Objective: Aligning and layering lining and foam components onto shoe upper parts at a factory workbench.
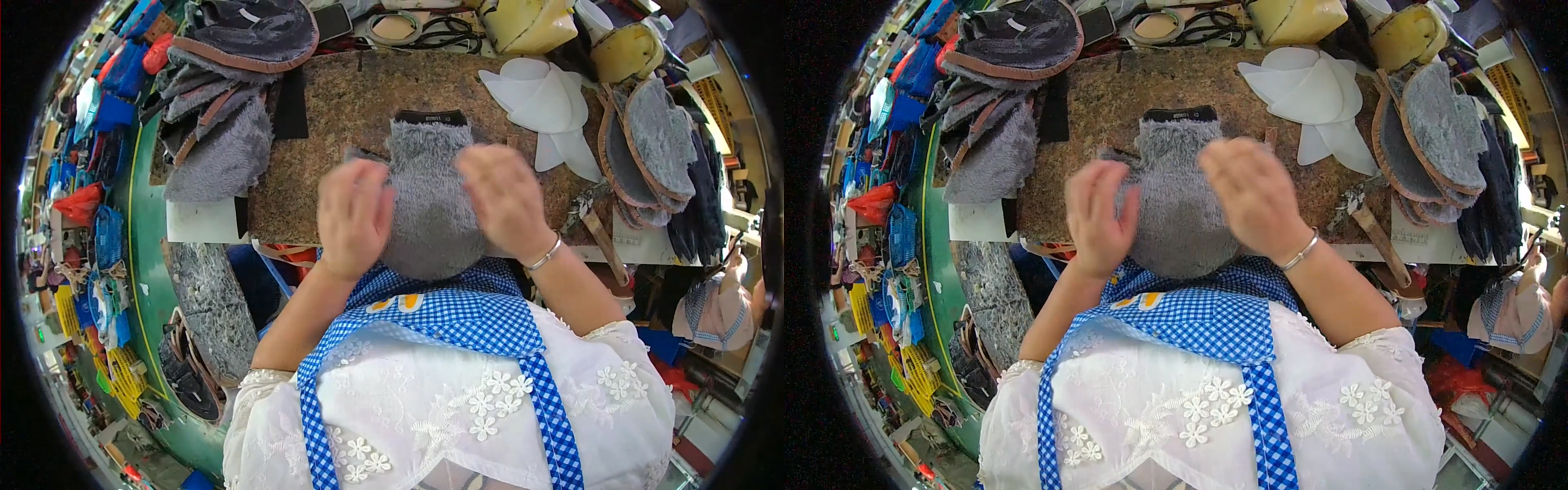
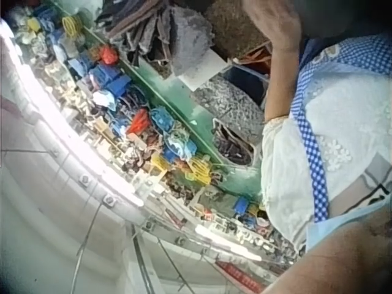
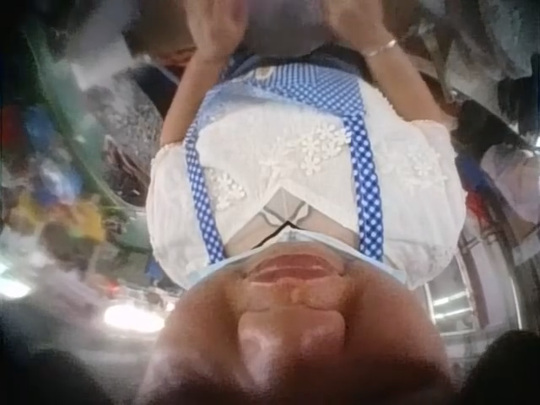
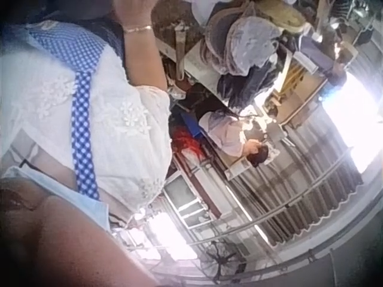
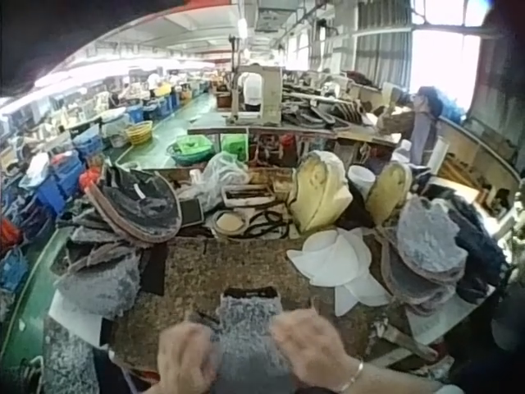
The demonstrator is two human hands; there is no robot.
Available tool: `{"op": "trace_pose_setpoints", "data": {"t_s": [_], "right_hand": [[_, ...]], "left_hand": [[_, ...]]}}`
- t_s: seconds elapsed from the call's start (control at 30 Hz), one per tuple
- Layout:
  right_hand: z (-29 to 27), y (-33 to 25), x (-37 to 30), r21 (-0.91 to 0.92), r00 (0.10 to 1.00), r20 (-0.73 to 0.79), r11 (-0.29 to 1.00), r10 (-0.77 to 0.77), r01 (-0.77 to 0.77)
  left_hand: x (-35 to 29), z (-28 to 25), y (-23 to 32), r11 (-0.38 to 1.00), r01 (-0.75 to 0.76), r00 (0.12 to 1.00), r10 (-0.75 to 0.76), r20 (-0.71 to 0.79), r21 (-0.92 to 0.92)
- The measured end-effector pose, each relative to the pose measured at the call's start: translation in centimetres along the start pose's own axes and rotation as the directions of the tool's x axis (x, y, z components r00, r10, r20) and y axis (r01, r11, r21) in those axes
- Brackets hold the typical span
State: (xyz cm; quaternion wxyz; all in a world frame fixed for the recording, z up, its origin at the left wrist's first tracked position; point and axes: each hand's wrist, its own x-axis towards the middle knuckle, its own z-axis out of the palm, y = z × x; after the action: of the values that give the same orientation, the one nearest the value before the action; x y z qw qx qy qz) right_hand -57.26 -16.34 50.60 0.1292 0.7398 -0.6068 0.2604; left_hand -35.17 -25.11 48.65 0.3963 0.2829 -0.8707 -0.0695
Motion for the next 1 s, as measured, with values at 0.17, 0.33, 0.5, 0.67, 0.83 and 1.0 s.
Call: {"op": "trace_pose_setpoints", "data": {"t_s": [0.17,0.33,0.5,0.67,0.83,1.0], "right_hand": [[1.1,0.5,2.2,0.302,0.976,0.023,0.929,0.217,-0.214],[1.8,1.4,3.4,0.458,0.864,0.191,0.736,0.466,-0.499],[-4.4,0.6,2.9,0.461,0.774,0.041,0.676,0.631,-0.575],[-15.5,12.6,1.9,-0.024,0.623,-0.599,0.766,0.503,-0.642],[-18.7,20.4,-1.8,-0.708,0.83,-0.456,0.433,0.323,-0.558],[-11.5,18.6,-6.6,-0.705,0.808,-0.151,0.511,0.57,-0.492]], "left_hand": [[0.2,-0.1,2.3,0.972,-0.036,0.92,0.122,0.372,-0.231],[0.4,0.3,1.0,0.87,0.152,0.956,-0.009,0.293,-0.47],[6.3,-1.8,-4.5,0.916,0.214,0.965,-0.252,-0.072,-0.34],[16.1,-4.7,-15.1,0.944,0.283,0.911,-0.32,-0.262,-0.169],[22.8,-6.0,-27.9,0.705,0.482,0.874,-0.347,-0.34,0.52],[22.2,-3.6,-24.7,0.555,0.682,0.718,-0.631,-0.293,0.476]]}}
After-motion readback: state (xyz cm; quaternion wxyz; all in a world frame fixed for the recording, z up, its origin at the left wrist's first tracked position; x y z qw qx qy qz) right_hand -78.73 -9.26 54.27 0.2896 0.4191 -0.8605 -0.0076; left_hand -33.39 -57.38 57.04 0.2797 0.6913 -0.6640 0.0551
